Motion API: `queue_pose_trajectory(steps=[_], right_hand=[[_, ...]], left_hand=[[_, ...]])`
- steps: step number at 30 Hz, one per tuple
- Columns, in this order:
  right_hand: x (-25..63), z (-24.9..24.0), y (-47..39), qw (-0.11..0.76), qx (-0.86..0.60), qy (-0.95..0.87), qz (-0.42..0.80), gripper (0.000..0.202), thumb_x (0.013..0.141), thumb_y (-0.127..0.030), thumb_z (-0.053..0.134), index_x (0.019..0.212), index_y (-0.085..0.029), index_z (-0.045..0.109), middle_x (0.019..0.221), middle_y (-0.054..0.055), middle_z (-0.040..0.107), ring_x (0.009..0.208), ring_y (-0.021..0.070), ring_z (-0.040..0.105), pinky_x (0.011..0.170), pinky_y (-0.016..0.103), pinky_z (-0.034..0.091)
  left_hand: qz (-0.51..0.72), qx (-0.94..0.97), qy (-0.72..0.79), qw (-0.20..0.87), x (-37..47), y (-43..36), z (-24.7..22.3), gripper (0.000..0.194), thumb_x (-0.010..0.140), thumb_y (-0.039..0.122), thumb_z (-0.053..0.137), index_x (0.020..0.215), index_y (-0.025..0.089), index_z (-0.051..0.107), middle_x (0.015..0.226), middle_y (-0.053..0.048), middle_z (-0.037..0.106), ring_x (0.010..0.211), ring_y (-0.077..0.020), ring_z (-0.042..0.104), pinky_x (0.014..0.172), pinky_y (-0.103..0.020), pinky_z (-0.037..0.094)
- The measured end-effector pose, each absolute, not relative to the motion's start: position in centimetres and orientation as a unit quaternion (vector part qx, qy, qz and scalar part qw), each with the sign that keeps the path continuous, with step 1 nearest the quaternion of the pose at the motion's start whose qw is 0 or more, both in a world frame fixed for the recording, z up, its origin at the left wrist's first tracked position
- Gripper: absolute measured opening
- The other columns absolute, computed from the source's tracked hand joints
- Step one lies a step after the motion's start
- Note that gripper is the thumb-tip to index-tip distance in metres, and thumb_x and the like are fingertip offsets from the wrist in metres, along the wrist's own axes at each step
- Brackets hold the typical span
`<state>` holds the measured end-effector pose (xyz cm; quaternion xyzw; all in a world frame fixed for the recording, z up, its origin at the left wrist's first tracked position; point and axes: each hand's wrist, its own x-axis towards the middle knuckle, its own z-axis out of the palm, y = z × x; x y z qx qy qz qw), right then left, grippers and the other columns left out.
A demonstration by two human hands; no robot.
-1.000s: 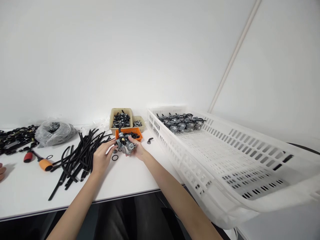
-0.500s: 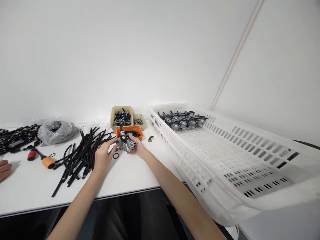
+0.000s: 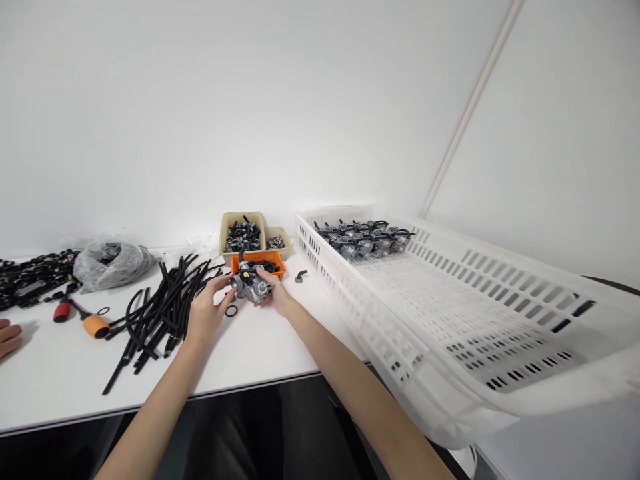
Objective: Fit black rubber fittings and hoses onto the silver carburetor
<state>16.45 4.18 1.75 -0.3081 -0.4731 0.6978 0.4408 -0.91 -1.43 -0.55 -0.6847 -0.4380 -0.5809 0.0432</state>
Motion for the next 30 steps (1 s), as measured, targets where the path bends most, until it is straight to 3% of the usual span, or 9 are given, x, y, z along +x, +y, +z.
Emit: queue_pose_trajectory(steps=[5,10,14,18,26,30], right_hand=[[16.4,1.4,4.1,0.482,-0.298,-0.512,0.645,0.042,0.071,-0.052,0.07,0.085,-0.013,0.067,0.066,0.003,0.066,0.046,0.0116,0.054,0.039,0.023,0.04],[16.2,1.6,3.6,0.5,-0.276,-0.555,0.604,0.034,0.067,-0.04,0.075,0.092,-0.018,0.069,0.087,0.002,0.069,0.075,0.0141,0.062,0.063,0.022,0.047],[16.0,2.0,3.1,0.5,-0.285,-0.559,0.597,0.037,0.061,-0.034,0.078,0.093,-0.02,0.065,0.093,0.001,0.067,0.089,0.0165,0.061,0.078,0.026,0.046],[15.9,2.0,2.9,0.493,-0.284,-0.572,0.591,0.039,0.059,-0.033,0.079,0.091,-0.021,0.06,0.09,0.0,0.066,0.088,0.0169,0.061,0.08,0.028,0.045],[16.0,1.6,3.2,0.489,-0.304,-0.62,0.533,0.04,0.062,-0.039,0.077,0.088,-0.02,0.053,0.08,-0.002,0.06,0.077,0.0146,0.057,0.071,0.026,0.043],[16.2,1.3,3.3,0.481,-0.337,-0.661,0.467,0.045,0.061,-0.045,0.078,0.087,-0.019,0.053,0.082,-0.001,0.061,0.077,0.0156,0.057,0.071,0.028,0.043]], left_hand=[[-0.596,-0.661,-0.456,0.007,-0.8,-1.5,-0.3,0.026,0.091,0.032,0.054,0.113,0.02,0.058,0.108,-0.009,0.071,0.096,-0.0197,0.07,0.082,-0.034,0.056],[-0.593,-0.653,-0.47,0.005,-0.9,-1.9,0.1,0.029,0.092,0.034,0.049,0.114,0.019,0.06,0.111,-0.01,0.07,0.095,-0.0204,0.069,0.086,-0.036,0.054],[-0.579,-0.674,-0.459,0.0,-0.9,-2.0,0.2,0.031,0.09,0.035,0.053,0.115,0.019,0.061,0.114,-0.011,0.069,0.1,-0.0231,0.066,0.09,-0.04,0.053],[-0.59,-0.672,-0.447,-0.02,-0.8,-1.9,0.1,0.032,0.083,0.037,0.063,0.109,0.018,0.062,0.116,-0.012,0.068,0.1,-0.0242,0.067,0.089,-0.041,0.055],[-0.627,-0.642,-0.436,-0.071,-0.6,-1.5,-0.2,0.026,0.08,0.038,0.067,0.091,0.017,0.057,0.112,-0.013,0.068,0.098,-0.0227,0.068,0.084,-0.038,0.059],[-0.613,-0.652,-0.439,-0.079,-0.9,-1.0,-0.6,0.025,0.08,0.039,0.066,0.083,0.017,0.056,0.112,-0.013,0.067,0.089,-0.0199,0.069,0.075,-0.034,0.06]])
